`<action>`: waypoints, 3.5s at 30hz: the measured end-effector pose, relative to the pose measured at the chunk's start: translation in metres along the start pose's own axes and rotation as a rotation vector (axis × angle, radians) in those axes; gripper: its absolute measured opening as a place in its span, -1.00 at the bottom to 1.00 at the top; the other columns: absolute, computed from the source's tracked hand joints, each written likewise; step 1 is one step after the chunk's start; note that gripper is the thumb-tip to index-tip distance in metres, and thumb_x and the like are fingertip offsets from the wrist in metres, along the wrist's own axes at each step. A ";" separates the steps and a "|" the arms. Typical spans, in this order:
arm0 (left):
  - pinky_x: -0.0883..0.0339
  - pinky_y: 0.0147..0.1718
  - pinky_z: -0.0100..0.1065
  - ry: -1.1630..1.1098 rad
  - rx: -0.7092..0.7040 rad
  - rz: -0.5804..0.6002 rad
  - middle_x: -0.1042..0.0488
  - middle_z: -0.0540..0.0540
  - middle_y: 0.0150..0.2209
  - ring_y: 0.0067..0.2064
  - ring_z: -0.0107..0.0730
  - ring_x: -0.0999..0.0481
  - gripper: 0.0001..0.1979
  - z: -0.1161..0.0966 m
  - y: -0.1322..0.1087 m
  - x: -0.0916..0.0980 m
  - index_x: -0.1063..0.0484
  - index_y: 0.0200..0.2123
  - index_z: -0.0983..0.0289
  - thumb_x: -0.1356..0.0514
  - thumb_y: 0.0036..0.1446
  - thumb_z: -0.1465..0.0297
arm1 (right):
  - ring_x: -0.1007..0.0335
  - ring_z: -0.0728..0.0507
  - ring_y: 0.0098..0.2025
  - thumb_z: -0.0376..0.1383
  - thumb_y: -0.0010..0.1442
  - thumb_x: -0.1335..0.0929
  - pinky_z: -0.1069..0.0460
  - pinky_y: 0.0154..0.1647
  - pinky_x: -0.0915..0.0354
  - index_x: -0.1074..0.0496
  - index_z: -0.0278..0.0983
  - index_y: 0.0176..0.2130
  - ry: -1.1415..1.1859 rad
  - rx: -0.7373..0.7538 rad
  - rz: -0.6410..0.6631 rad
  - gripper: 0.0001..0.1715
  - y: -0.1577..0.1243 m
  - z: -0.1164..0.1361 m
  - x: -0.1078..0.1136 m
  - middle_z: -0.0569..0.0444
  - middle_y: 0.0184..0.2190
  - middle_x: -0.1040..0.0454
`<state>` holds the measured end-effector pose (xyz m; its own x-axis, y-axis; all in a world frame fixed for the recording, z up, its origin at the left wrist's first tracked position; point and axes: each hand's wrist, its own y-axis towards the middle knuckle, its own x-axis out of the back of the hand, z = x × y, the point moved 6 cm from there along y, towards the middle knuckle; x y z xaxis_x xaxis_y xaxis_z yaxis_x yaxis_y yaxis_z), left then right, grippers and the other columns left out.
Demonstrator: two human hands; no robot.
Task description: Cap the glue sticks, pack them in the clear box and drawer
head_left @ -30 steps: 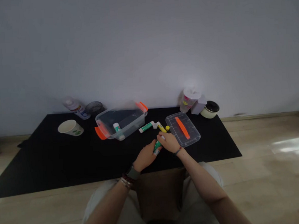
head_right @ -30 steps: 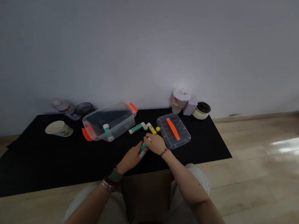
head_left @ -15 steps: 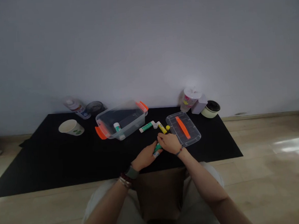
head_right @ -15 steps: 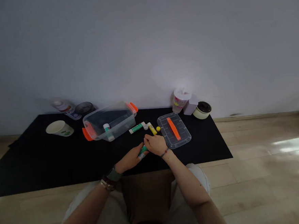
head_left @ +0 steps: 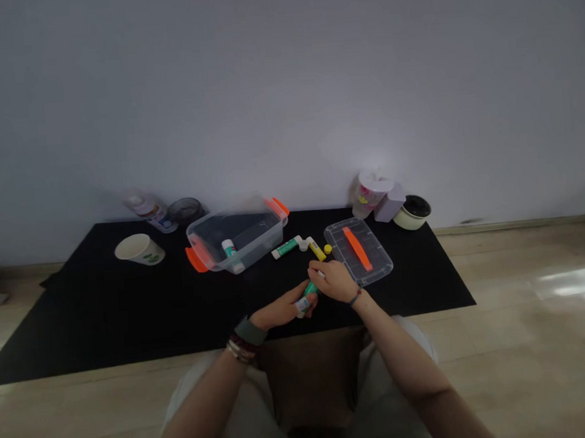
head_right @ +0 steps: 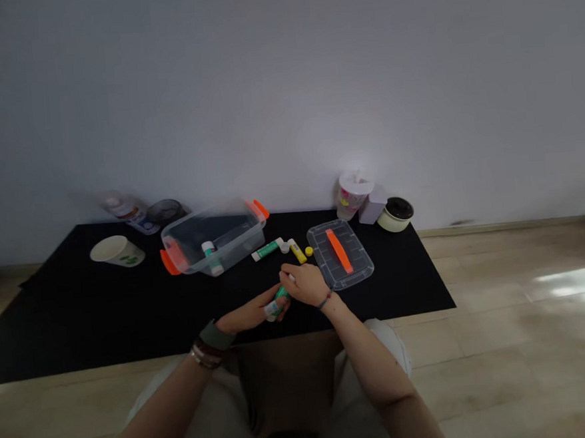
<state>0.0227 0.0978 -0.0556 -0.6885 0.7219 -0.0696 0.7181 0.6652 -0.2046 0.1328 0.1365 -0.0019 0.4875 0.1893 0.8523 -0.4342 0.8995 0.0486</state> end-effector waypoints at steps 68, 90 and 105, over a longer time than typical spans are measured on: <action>-0.30 0.14 -0.13 1.379 -0.241 -0.591 -0.47 0.25 0.10 0.14 -0.12 -0.44 -0.52 -0.051 0.026 0.077 -0.41 0.16 0.27 -0.01 0.20 0.58 | -0.50 -0.09 -0.25 -0.05 0.44 -0.19 0.07 -0.35 -0.15 -0.45 -0.25 -0.18 -0.204 0.063 -0.064 -0.58 0.002 -0.010 0.007 -0.01 -0.26 -0.59; -0.38 -0.04 -0.10 1.488 0.154 -0.730 -0.42 0.40 0.10 0.05 0.01 -0.44 -0.49 0.021 0.046 0.095 -0.27 0.27 0.38 0.07 0.27 0.54 | -0.47 -0.10 -0.36 -0.07 0.45 -0.15 0.03 -0.43 -0.04 -0.45 -0.22 -0.22 -0.269 -0.218 -0.243 -0.57 0.004 -0.060 0.040 0.06 -0.40 -0.54; -0.49 -0.06 -0.16 -0.219 0.145 -0.464 -0.43 0.23 0.11 0.04 -0.16 -0.56 -0.55 0.019 -0.015 0.065 -0.33 0.13 0.22 -0.20 0.16 0.31 | -0.17 -0.31 0.20 -0.23 0.31 -0.32 -0.15 0.17 -0.10 -0.38 -0.27 0.16 -0.378 -0.044 -0.185 -0.55 0.056 -0.064 -0.038 -0.19 0.13 -0.35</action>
<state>-0.0351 0.1314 -0.0757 -0.9466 0.2908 -0.1391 0.3223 0.8607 -0.3941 0.1387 0.2050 -0.0649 0.2380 -0.1274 0.9629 -0.3286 0.9223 0.2033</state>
